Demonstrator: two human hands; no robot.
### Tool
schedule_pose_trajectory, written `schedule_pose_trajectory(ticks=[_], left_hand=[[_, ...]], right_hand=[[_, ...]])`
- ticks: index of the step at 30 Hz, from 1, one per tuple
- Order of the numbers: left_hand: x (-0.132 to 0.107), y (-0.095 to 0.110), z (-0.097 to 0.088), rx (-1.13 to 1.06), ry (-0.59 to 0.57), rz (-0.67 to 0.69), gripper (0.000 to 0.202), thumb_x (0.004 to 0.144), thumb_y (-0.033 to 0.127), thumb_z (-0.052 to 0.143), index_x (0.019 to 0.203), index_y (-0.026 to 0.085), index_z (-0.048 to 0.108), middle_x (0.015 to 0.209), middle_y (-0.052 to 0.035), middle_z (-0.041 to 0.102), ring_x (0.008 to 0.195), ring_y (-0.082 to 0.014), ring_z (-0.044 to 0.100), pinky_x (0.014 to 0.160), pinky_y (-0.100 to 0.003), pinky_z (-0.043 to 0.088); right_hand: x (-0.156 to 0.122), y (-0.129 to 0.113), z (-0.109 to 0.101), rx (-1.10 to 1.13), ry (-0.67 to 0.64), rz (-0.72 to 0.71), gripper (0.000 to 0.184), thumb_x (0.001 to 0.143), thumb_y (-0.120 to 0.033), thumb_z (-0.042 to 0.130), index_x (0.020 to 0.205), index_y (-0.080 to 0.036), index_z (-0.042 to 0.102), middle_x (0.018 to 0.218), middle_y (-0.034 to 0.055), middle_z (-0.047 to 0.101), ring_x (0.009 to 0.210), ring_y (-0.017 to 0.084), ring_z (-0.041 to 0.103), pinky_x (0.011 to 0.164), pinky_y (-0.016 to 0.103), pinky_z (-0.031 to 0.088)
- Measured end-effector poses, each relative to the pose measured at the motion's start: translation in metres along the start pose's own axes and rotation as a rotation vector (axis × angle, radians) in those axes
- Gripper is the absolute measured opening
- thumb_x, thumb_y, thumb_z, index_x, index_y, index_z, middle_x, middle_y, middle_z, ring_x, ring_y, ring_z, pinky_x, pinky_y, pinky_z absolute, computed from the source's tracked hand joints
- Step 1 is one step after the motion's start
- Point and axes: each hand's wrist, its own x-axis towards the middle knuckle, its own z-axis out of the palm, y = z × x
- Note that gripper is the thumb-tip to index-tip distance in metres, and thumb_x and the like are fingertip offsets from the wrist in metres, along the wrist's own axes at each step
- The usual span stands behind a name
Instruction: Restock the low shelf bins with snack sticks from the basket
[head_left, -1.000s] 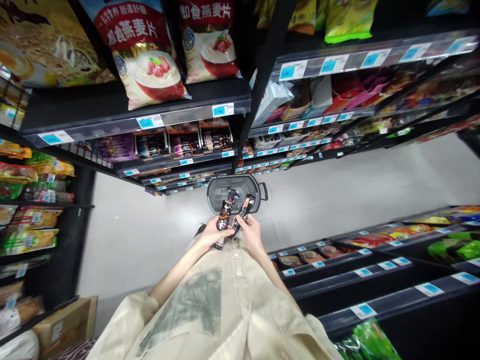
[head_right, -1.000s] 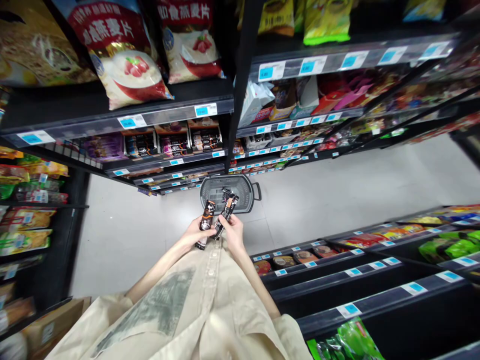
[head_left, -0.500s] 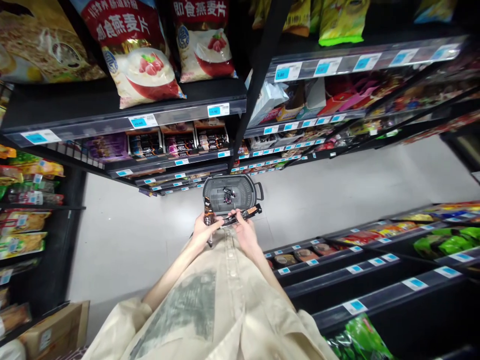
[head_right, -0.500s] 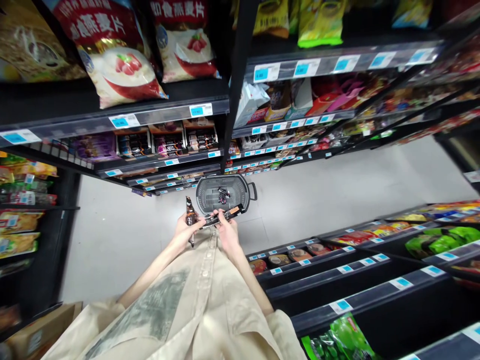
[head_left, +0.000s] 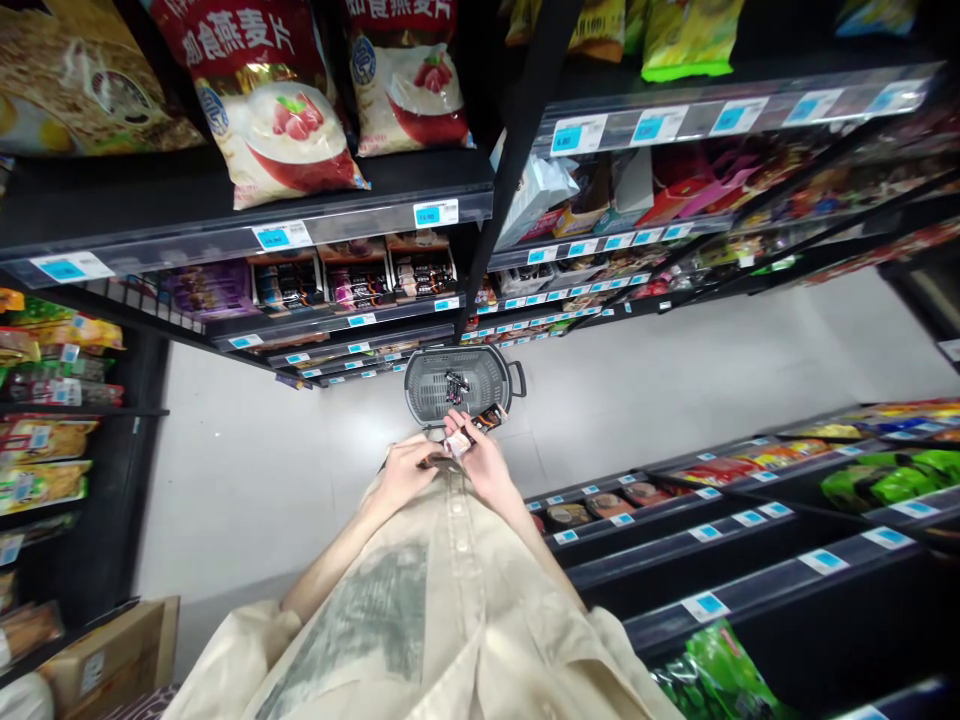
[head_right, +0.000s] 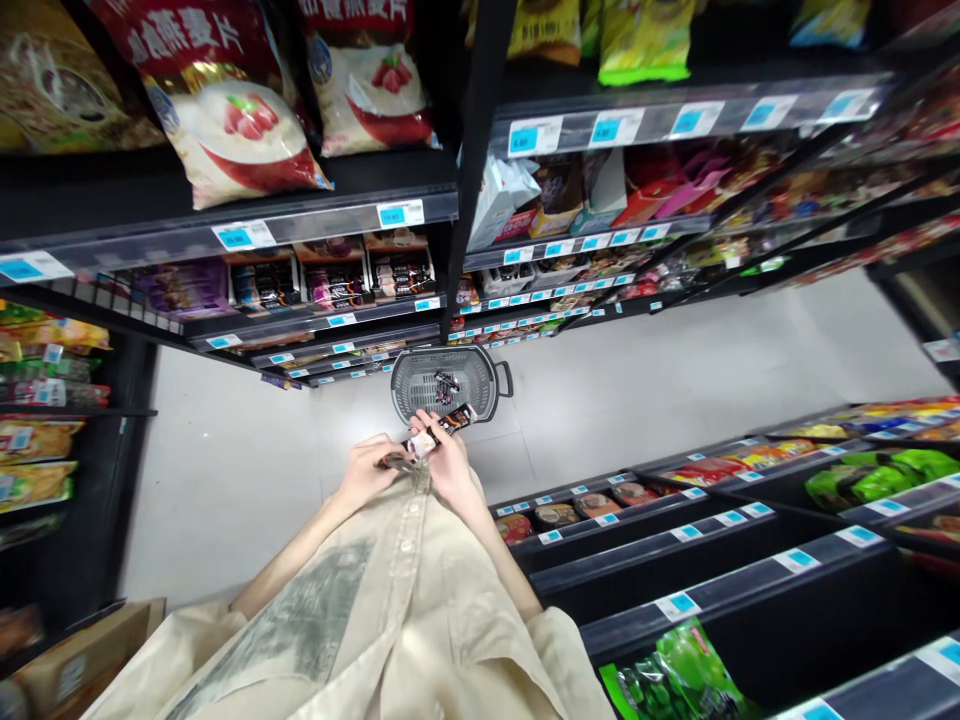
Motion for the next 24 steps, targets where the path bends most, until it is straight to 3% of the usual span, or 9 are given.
schedule_pose_trajectory(ticks=[2, 5, 10, 12, 14, 16, 20, 24], left_hand=[[-0.001, -0.004, -0.001, 0.017, -0.088, 0.03, 0.008, 0.075, 0.022, 0.076, 0.081, 0.025, 0.079, 0.072, -0.0048, 0.07, 0.069, -0.02, 0.058, 0.072, -0.031, 0.046], [-0.004, -0.007, -0.001, 0.033, -0.118, 0.042, 0.015, 0.077, 0.027, 0.08, 0.092, 0.023, 0.078, 0.085, -0.0062, 0.073, 0.077, -0.0208, 0.063, 0.08, -0.032, 0.048], [-0.005, -0.002, -0.001, -0.11, 0.007, -0.027, 0.038, 0.071, 0.039, 0.089, 0.1, 0.019, 0.074, 0.103, -0.0082, 0.07, 0.096, -0.0231, 0.064, 0.088, -0.032, 0.049], [-0.004, -0.004, -0.001, -0.226, 0.039, -0.202, 0.04, 0.073, 0.043, 0.087, 0.099, 0.017, 0.072, 0.098, -0.007, 0.07, 0.086, -0.0201, 0.064, 0.081, -0.03, 0.049], [-0.002, -0.008, 0.0, -0.363, 0.001, -0.399, 0.042, 0.072, 0.047, 0.087, 0.095, 0.015, 0.07, 0.085, -0.0034, 0.069, 0.066, -0.0145, 0.057, 0.064, -0.026, 0.045], [-0.002, -0.011, 0.001, -0.473, -0.046, -0.496, 0.046, 0.066, 0.046, 0.09, 0.092, 0.015, 0.068, 0.08, -0.0013, 0.068, 0.058, -0.0115, 0.052, 0.054, -0.024, 0.038], [0.001, -0.009, 0.003, -0.555, -0.066, -0.469, 0.047, 0.058, 0.034, 0.095, 0.091, 0.014, 0.069, 0.083, -0.0021, 0.07, 0.069, -0.0139, 0.06, 0.063, -0.024, 0.046], [0.004, -0.004, 0.003, -0.552, -0.095, -0.475, 0.046, 0.057, 0.033, 0.095, 0.09, 0.015, 0.068, 0.08, -0.0013, 0.071, 0.068, -0.014, 0.061, 0.063, -0.025, 0.046]], right_hand=[[0.0, -0.001, -0.002, -0.022, -0.018, -0.021, 0.027, 0.084, -0.024, 0.08, 0.11, -0.022, 0.073, 0.139, 0.0078, 0.07, 0.126, 0.022, 0.067, 0.096, 0.032, 0.061], [0.0, -0.003, -0.002, -0.04, -0.04, -0.085, 0.026, 0.083, -0.021, 0.081, 0.108, -0.022, 0.074, 0.135, 0.0064, 0.072, 0.124, 0.022, 0.069, 0.102, 0.034, 0.059], [-0.001, -0.004, 0.005, -0.086, -0.036, -0.126, 0.027, 0.08, -0.021, 0.083, 0.106, -0.019, 0.075, 0.124, 0.0077, 0.077, 0.109, 0.024, 0.075, 0.1, 0.038, 0.061], [-0.001, -0.004, 0.009, -0.136, -0.048, -0.113, 0.032, 0.078, -0.022, 0.085, 0.108, -0.018, 0.074, 0.119, 0.01, 0.078, 0.103, 0.025, 0.076, 0.097, 0.04, 0.062], [-0.001, -0.003, 0.011, -0.173, -0.071, -0.089, 0.038, 0.077, -0.023, 0.087, 0.112, -0.017, 0.073, 0.115, 0.0117, 0.079, 0.101, 0.027, 0.077, 0.094, 0.043, 0.063], [0.001, -0.002, 0.013, -0.157, -0.097, -0.051, 0.04, 0.081, -0.032, 0.085, 0.115, -0.017, 0.071, 0.114, 0.0128, 0.079, 0.102, 0.028, 0.077, 0.09, 0.045, 0.064], [0.005, -0.002, 0.014, -0.067, -0.128, 0.056, 0.043, 0.092, -0.055, 0.068, 0.115, -0.018, 0.069, 0.117, 0.0133, 0.078, 0.107, 0.029, 0.075, 0.087, 0.045, 0.064], [0.008, -0.002, 0.014, -0.082, -0.142, 0.063, 0.041, 0.093, -0.057, 0.066, 0.112, -0.02, 0.07, 0.117, 0.0116, 0.078, 0.108, 0.027, 0.074, 0.087, 0.042, 0.063]])
